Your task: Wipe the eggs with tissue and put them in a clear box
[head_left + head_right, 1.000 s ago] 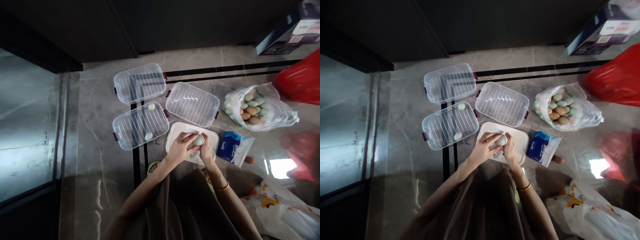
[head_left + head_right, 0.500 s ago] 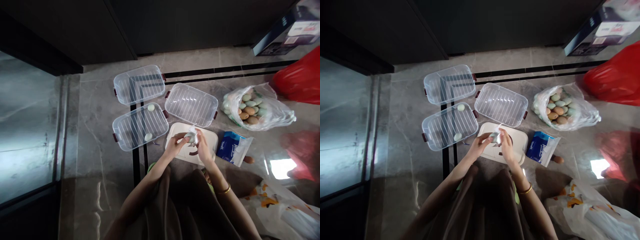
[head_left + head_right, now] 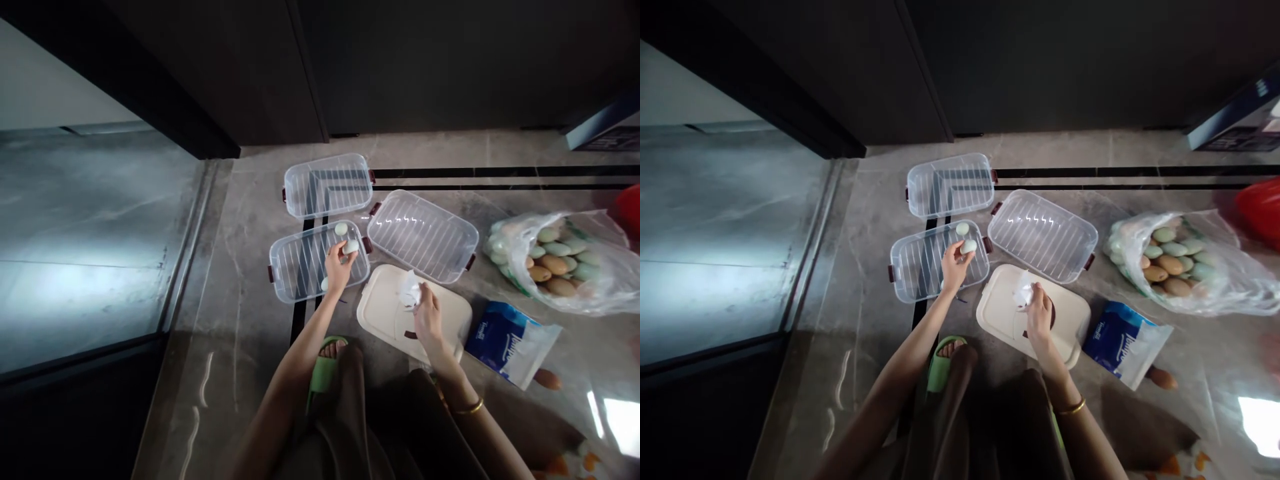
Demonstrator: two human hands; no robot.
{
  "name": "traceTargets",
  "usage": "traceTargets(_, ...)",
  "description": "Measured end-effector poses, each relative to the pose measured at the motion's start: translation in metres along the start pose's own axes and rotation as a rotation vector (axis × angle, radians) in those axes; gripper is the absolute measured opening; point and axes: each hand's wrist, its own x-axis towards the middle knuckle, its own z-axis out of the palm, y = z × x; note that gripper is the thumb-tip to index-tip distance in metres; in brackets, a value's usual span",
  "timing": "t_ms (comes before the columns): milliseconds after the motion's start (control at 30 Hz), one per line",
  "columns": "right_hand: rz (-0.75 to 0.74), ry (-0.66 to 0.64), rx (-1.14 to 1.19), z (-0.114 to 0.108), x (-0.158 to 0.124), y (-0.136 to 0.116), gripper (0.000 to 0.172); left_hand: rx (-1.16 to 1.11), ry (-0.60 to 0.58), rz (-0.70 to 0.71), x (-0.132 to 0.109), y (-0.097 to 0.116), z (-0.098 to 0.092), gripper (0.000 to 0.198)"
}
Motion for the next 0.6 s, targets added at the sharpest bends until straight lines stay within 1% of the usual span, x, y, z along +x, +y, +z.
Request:
traceTargets(67, 0.006, -0.012, -0.028, 0.002, -0.008, 0.002, 0.033, 0.086, 0.055, 0.038, 0.016, -0.014, 0.008, 0.036)
traceTargets(133, 0.026, -0.013, -0.054, 0.003, -0.017, 0.000, 0.032, 0.114, 0.069, 0.040, 0.025, -0.023, 0.017, 0.034)
traceTargets(200, 0.079, -0.017, -0.101, 0.004, -0.023, -0.003, 0.033, 0.115, 0.087, 0.034, 0.028, -0.028, 0.025, 0.032)
traceTargets(300, 0.160, -0.016, -0.181, 0.003, -0.028, -0.006, 0.036, 0.128, 0.107, 0.041, 0.029, -0.032, 0.031, 0.030)
traceTargets(433, 0.176, -0.030, -0.236, 0.001, -0.024, -0.003, 0.038, 0.130, 0.103, 0.064, 0.030, -0.034, 0.034, 0.030)
traceTargets(533, 0.115, -0.090, -0.219, 0.003, -0.012, 0.005, 0.035, 0.120, 0.111, 0.065, 0.031, -0.036, 0.035, 0.041)
traceTargets(600, 0.062, -0.157, -0.205, 0.005, -0.002, 0.009, 0.032, 0.102, 0.118, 0.054, 0.033, -0.038, 0.034, 0.060)
